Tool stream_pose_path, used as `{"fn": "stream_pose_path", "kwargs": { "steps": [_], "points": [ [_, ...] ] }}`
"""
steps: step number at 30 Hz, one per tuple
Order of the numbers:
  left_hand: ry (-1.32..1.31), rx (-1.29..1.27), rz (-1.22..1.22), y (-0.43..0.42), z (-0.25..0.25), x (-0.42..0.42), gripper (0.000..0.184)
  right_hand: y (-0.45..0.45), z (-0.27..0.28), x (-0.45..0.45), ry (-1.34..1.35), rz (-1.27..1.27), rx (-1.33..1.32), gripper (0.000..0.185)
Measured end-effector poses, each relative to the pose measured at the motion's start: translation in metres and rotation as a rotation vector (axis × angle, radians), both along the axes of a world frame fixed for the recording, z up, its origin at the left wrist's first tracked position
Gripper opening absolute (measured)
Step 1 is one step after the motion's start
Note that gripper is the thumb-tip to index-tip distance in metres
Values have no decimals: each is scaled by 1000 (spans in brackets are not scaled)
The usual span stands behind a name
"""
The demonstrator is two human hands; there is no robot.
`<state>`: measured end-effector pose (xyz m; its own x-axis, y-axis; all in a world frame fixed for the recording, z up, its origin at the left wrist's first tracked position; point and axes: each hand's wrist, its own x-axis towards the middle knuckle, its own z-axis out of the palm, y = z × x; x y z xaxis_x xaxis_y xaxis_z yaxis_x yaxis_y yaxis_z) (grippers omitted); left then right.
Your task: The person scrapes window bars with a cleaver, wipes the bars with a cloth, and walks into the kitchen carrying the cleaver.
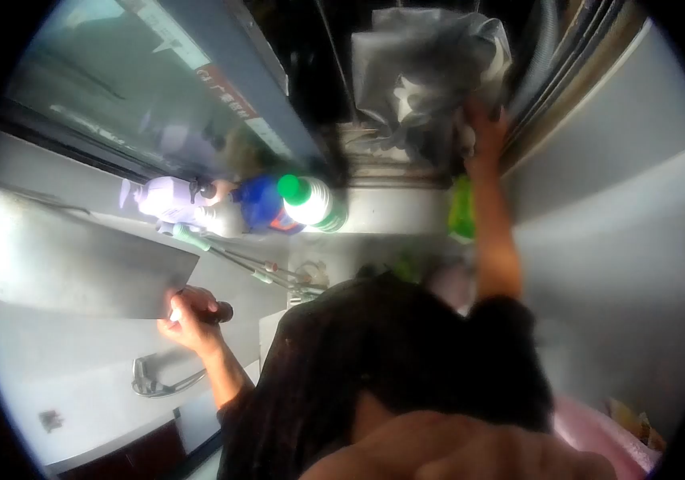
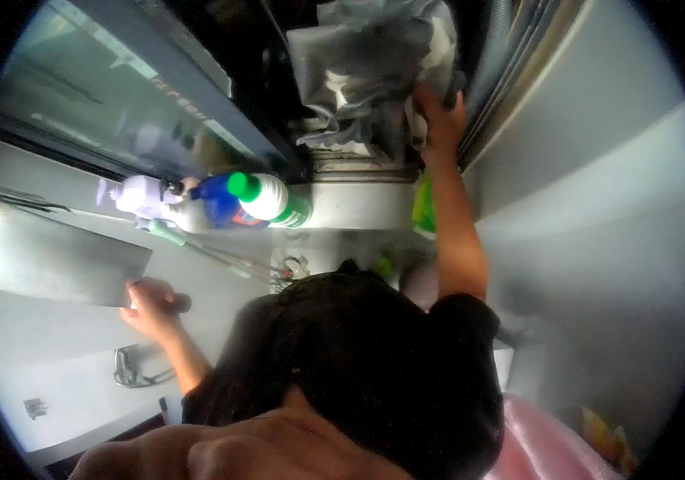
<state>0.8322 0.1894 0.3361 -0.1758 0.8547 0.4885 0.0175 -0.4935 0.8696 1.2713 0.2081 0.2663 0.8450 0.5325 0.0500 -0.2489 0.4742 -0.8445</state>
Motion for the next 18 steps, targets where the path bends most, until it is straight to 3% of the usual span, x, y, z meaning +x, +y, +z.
{"fn": "stream_pose_path", "kwargs": {
  "steps": [2, 5, 11, 18],
  "points": [
    [-25, -11, 24, 0, -2, -1, 24, 4, -2, -3, 78, 55, 58, 61],
    [-68, -94, 110, -1, -1, 0, 25, 8, -20, 7, 93, 178, 138, 53],
    [-105, -60, 92, -1, -10, -8, 25, 16, -44, 19, 240, 455, 297, 52],
    [-74, -30, 93, 0, -12, -14, 32, 21, -48, 18, 296, 462, 238, 54]
  ]
}}
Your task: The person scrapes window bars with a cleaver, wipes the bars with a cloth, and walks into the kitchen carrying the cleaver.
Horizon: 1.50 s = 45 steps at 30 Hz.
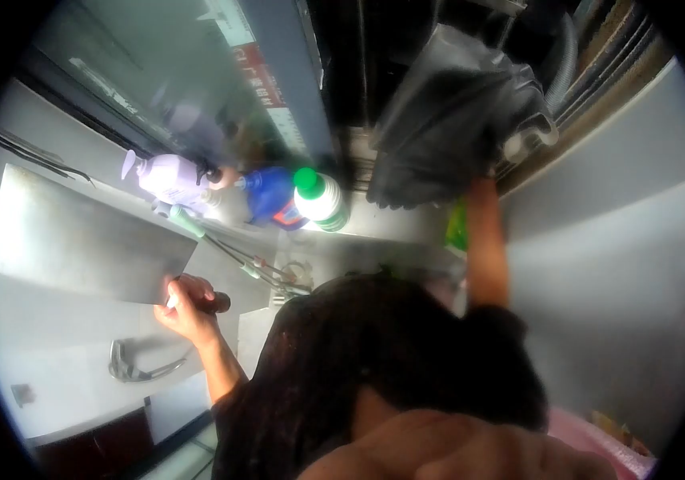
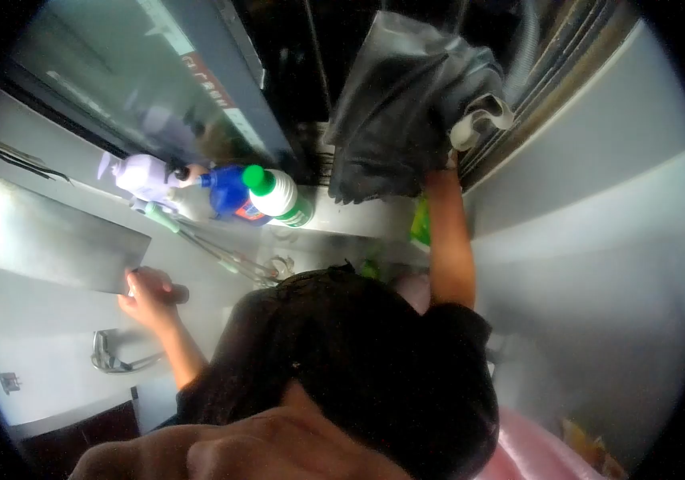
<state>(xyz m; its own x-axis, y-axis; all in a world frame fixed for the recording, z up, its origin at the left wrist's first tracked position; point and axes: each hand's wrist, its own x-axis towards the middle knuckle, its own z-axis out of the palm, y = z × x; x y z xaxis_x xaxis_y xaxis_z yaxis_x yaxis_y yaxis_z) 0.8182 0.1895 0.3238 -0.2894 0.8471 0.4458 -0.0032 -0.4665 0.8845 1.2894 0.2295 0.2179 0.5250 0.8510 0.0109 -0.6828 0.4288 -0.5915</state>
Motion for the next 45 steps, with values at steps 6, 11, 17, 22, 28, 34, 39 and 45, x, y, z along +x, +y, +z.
{"fn": "stream_pose_path", "kwargs": {
  "steps": [6, 11, 17, 22, 28, 34, 39, 45],
  "points": [
    [-19, 22, -10, -3, 4, 3, 33, -2, -5, 1, 3, -6, -70, 57],
    [9, 22, 18, -2, 4, 2, 32, 0, -1, -2, -84, -57, -265, 58],
    [-20, -42, 9, -5, 0, -7, 25, 7, 59, -36, -893, -279, -425, 68],
    [-18, -67, 79, -6, 1, -8, 23, 41, 42, -65, -1211, -692, -626, 62],
    [29, -25, 58, -12, 2, -16, 27, 66, 1, -40, -1428, -694, -698, 64],
    [11, -28, 39, -13, 5, -12, 29, 56, 13, -34, -1578, -548, -729, 70],
    [45, -10, -11, -17, 4, -13, 29, 39, 13, -42, -1479, -478, -763, 78],
    [74, 33, -1, -21, 2, -12, 26, 31, 15, -60, -1597, -352, -809, 90]
  ]
}}
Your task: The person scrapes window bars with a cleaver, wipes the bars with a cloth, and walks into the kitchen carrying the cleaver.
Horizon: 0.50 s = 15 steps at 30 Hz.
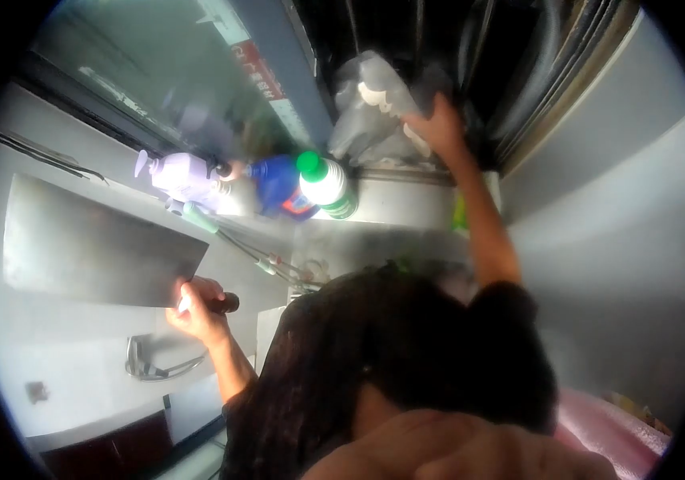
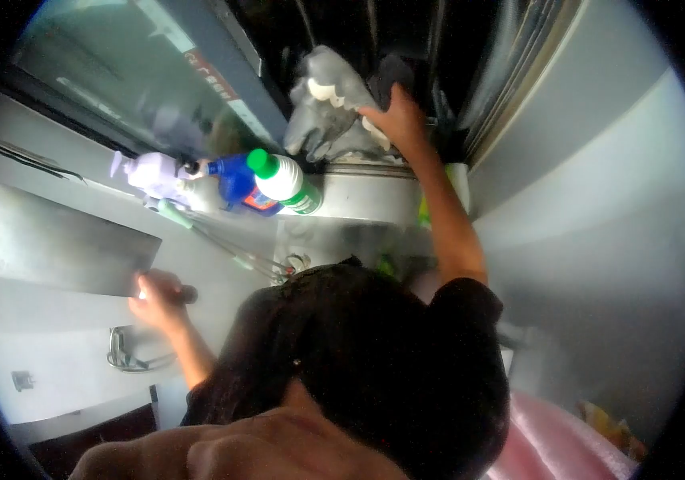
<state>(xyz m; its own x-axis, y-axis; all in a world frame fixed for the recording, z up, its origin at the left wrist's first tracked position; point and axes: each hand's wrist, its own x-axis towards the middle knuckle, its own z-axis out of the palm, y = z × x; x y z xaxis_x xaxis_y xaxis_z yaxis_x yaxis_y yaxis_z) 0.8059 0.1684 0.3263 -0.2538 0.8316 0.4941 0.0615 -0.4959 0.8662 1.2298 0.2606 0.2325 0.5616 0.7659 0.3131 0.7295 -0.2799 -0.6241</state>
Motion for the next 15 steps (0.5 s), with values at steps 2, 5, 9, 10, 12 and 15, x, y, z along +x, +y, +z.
{"fn": "stream_pose_path", "kwargs": {
  "steps": [2, 5, 9, 10, 12, 15],
  "points": [
    [-30, -1, -46, -1, -2, -2, 24, -2, 2, -4, -55, 25, -17, 92],
    [-36, -41, 11, -1, -3, -2, 24, -1, 1, -7, 69, -72, 74, 89],
    [-37, -57, 40, -2, -1, -2, 24, -35, 42, -17, 258, -65, 376, 81],
    [-36, -67, 46, -2, -3, -4, 25, -45, 47, -21, 260, -59, 368, 81],
    [-35, -82, 57, -1, -6, -5, 25, -58, 50, -25, 223, -139, 418, 79],
    [-52, -66, 8, 0, -6, -3, 26, -67, 41, -27, 104, -60, 278, 80]
  ]
}}
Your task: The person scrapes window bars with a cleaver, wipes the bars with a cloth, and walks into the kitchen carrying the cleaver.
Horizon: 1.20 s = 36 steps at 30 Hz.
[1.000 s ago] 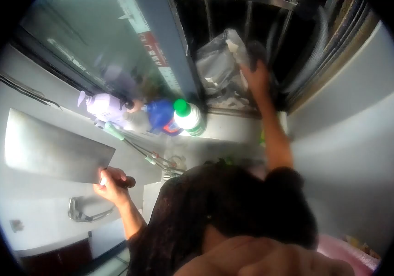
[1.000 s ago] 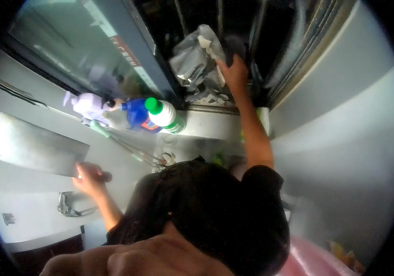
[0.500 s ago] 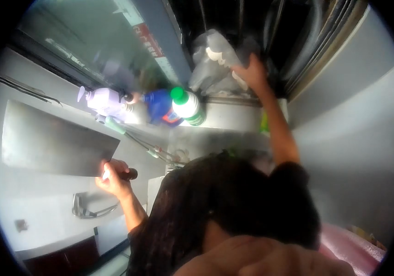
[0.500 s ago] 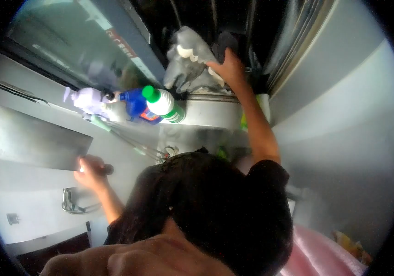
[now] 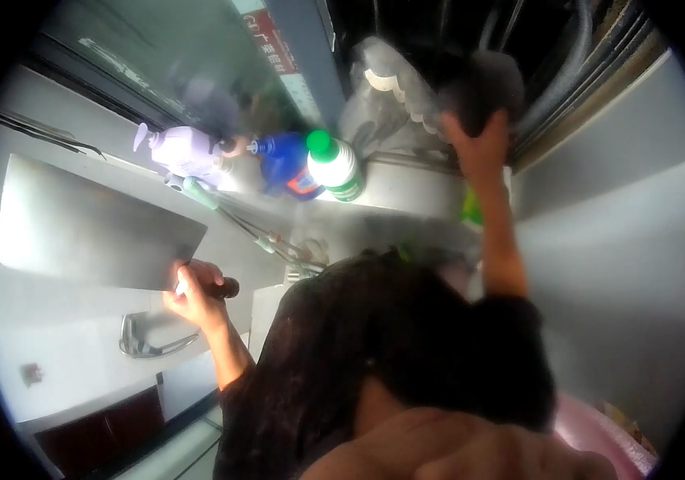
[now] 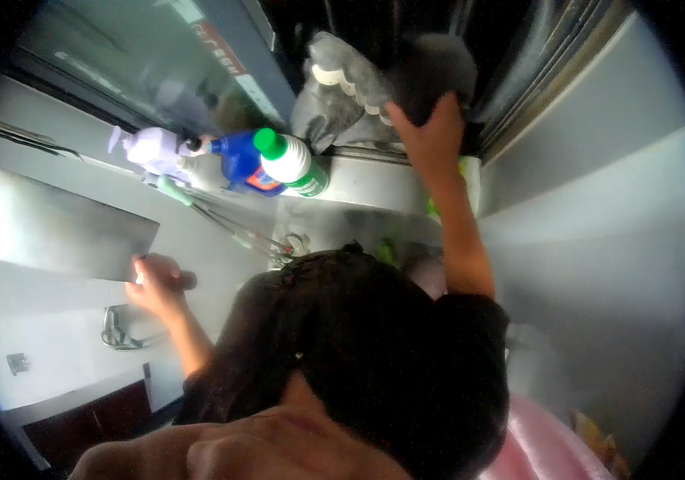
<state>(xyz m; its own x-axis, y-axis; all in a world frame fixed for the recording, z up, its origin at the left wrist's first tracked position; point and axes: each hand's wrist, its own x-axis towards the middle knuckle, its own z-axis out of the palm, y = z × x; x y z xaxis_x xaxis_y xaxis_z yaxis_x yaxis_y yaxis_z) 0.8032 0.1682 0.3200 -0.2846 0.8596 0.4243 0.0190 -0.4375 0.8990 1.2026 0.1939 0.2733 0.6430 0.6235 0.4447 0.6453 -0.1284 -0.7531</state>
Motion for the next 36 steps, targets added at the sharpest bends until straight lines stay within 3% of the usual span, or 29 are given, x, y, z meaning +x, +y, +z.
{"fn": "stream_pose_path", "kwargs": {
  "steps": [1, 3, 5, 6, 9, 10, 15, 19, 21, 22, 25, 27, 29, 33, 36],
  "points": [
    [-5, 2, -13, 1, 0, 2, 26, -1, 2, -3, -8, 79, -122, 81],
    [-8, 2, -33, 5, 0, 1, 27, 7, 5, -14, -102, 144, -93, 77],
    [8, 26, -93, 9, 0, 2, 27, 17, 20, -26, -344, 223, -394, 81],
    [10, 27, -99, 11, 2, 3, 27, 30, 13, -25, -289, 282, -499, 86],
    [13, 0, -71, 16, 2, 6, 26, 60, 2, -35, -368, 309, -525, 86],
    [34, -6, -78, 14, -2, 5, 24, 62, -10, -39, -450, 238, -381, 80],
    [57, 25, -88, 19, -4, 8, 22, 97, -31, -40, -422, 230, -312, 73],
    [59, 25, -102, 27, -5, 12, 23, 111, -41, -22, -460, 73, -195, 67],
    [40, -1, -104, 31, -4, 12, 23, 120, -40, -9, -252, 92, -162, 70],
    [41, 2, -124, 33, -4, 11, 24, 121, -42, -10, -300, -5, -94, 72],
    [41, 4, -155, 37, -3, 10, 26, 117, -19, -6, -130, 8, -184, 70],
    [46, 2, -166, 38, -5, 12, 27, 120, -19, -8, -118, -41, -208, 69],
    [43, -15, -177, 43, -8, 8, 27, 129, -28, -10, -96, -49, -68, 67],
    [33, -38, -209, 49, -9, 13, 26, 128, -26, -29, -59, -110, -137, 64],
    [31, -36, -265, 57, -11, 19, 24, 120, -40, -47, -401, -32, -188, 50]
  ]
}}
